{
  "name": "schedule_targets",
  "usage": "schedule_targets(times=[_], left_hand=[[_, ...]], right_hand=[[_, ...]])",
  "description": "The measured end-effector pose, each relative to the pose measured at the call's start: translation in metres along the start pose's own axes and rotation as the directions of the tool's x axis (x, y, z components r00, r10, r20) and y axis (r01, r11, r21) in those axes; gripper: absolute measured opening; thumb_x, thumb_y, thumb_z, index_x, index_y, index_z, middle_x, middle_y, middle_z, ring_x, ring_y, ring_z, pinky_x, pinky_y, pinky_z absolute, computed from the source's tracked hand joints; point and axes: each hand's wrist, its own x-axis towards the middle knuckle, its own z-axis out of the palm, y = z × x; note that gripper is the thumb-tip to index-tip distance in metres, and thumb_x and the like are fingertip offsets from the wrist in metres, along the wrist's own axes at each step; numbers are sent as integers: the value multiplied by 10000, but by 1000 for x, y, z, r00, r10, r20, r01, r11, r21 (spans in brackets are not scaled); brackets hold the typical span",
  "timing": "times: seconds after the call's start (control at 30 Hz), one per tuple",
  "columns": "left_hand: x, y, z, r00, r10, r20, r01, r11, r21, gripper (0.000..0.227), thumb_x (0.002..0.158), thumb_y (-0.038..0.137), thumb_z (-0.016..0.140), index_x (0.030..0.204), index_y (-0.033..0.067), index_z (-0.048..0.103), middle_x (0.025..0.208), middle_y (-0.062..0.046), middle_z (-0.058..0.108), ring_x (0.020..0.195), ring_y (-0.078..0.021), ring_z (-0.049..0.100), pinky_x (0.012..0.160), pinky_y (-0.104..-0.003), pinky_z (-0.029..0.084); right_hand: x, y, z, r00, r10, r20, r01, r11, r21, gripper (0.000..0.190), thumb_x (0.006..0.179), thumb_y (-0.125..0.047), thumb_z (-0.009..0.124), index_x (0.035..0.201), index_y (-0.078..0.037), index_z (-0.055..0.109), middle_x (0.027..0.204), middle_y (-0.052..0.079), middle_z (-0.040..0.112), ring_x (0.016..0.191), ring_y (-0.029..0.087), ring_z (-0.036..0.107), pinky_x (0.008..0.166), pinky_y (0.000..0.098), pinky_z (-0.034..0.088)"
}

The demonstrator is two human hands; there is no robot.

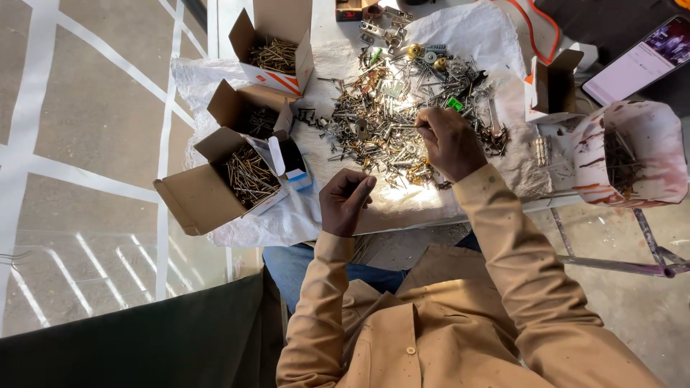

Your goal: Sort mixed screws and nails from a pile into organized boxes

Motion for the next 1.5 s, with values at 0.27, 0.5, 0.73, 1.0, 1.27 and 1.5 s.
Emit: schedule_targets(times=[0.27, 0.5, 0.73, 1.0, 1.27, 1.5], left_hand=[[0, -16, 2, 998, 52, -22, -51, 998, 29, 323, 1011, 104, 700, 1316, 1, 665, 977, -198, 716, 694, -212, 718, 552, -305, 595], [0, -39, -1, 997, -38, -73, 38, 999, -8, 220, 1053, 194, 655, 1081, -10, 732, 724, -163, 687, 565, -220, 696, 470, -312, 577], [0, -49, -3, 992, -67, -109, 50, 987, -151, 243, 1067, 205, 637, 1084, -33, 681, 765, -184, 663, 596, -250, 700, 481, -328, 581], [3, -33, -1, 991, -36, -131, 11, 982, -191, 225, 1092, 195, 556, 1071, -8, 650, 760, -165, 659, 586, -234, 698, 464, -303, 577], [1, -37, -1, 991, -18, -131, -13, 974, -228, 235, 1092, 216, 564, 1038, 1, 640, 752, -176, 658, 571, -243, 698, 456, -307, 571], [3, -37, -3, 991, -22, -136, -12, 970, -243, 226, 1090, 212, 572, 1025, 5, 637, 743, -186, 663, 562, -250, 699, 438, -313, 562]], right_hand=[[10, -96, -26, 990, -129, 53, 112, 964, 241, 85, 1016, -122, 644, 1073, -71, 681, 906, 175, 696, 901, 424, 683, 817, 504, 558], [19, -91, -30, 992, -66, 108, 13, 902, 432, 104, 963, -141, 759, 1053, -88, 753, 883, 189, 705, 869, 417, 699, 753, 478, 544], [10, -55, -25, 996, 50, 70, -71, 940, 334, 149, 1052, -246, 737, 1028, -103, 770, 835, 152, 676, 818, 322, 686, 748, 413, 516], [8, -75, -27, 996, 74, 58, -90, 934, 346, 311, 1126, -302, 593, 994, -63, 740, 859, 166, 695, 906, 381, 681, 912, 503, 505], [-4, -91, -28, 959, 205, 195, -279, 792, 542, 335, 1078, -310, 665, 901, -33, 732, 664, 136, 659, 688, 214, 645, 755, 392, 531], [0, -92, -42, 978, 205, -22, -194, 949, 249, 161, 1008, -177, 736, 889, -74, 767, 749, 177, 672, 800, 363, 701, 747, 413, 535]])
